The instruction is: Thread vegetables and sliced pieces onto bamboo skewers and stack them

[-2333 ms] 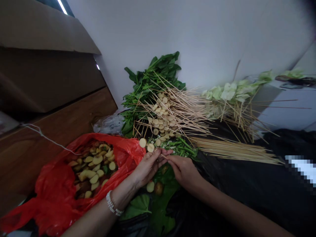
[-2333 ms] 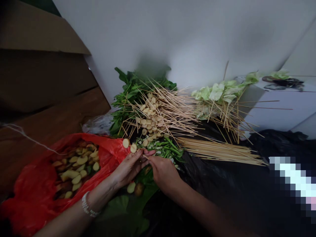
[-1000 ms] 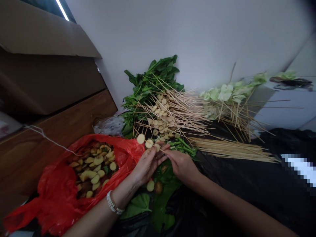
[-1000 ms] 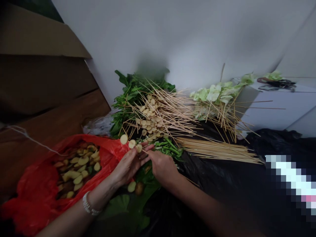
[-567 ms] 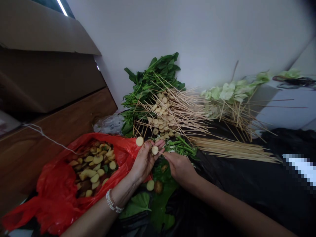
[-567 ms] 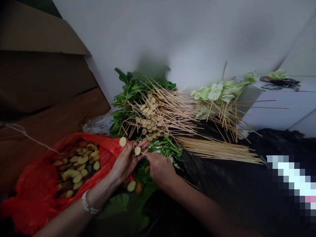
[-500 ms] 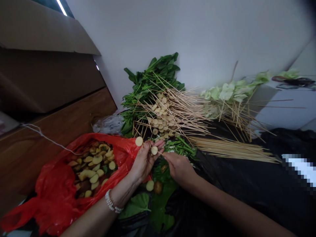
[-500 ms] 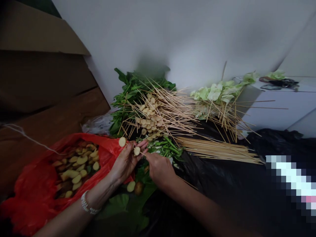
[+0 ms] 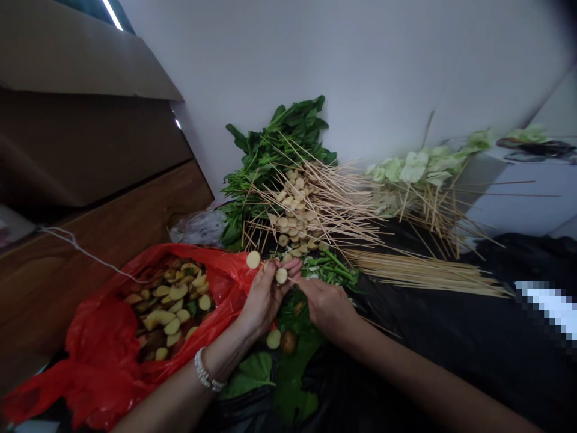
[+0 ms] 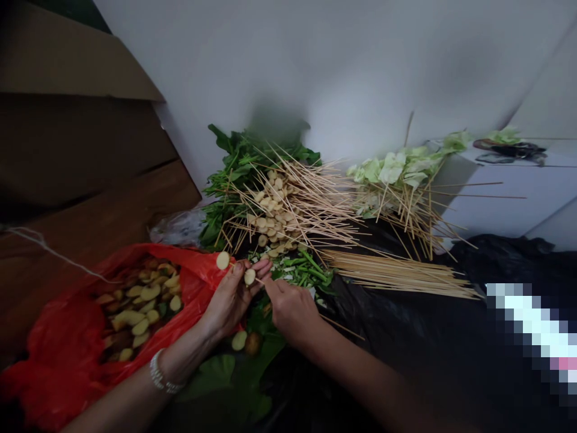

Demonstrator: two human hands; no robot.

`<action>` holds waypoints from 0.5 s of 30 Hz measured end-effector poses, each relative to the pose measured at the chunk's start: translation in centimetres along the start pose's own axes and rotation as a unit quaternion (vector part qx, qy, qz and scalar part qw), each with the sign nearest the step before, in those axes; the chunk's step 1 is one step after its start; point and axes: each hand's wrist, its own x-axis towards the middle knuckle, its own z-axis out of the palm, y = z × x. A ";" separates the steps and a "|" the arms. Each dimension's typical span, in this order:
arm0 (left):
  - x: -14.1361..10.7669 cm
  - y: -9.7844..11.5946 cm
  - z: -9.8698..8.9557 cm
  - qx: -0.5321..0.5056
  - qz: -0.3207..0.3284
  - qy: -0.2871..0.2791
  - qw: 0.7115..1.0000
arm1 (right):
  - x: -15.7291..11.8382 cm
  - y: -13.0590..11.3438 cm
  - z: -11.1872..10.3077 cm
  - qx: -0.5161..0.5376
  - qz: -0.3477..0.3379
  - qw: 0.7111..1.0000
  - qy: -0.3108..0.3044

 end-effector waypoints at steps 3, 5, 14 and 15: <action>-0.1 0.1 0.1 0.002 -0.005 -0.003 1.000 | 0.1 0.2 0.0 0.012 0.003 1.000 -0.008; -0.2 0.3 0.2 0.008 -0.012 -0.015 1.000 | 0.1 0.6 -0.1 0.051 -0.007 0.999 0.009; 0.8 2.4 -0.4 0.052 0.056 0.124 0.989 | -0.4 2.1 -2.2 0.132 -0.002 0.989 0.062; 0.9 2.4 -0.7 0.092 0.076 0.143 0.983 | -0.5 2.0 -2.4 0.135 -0.006 0.989 0.053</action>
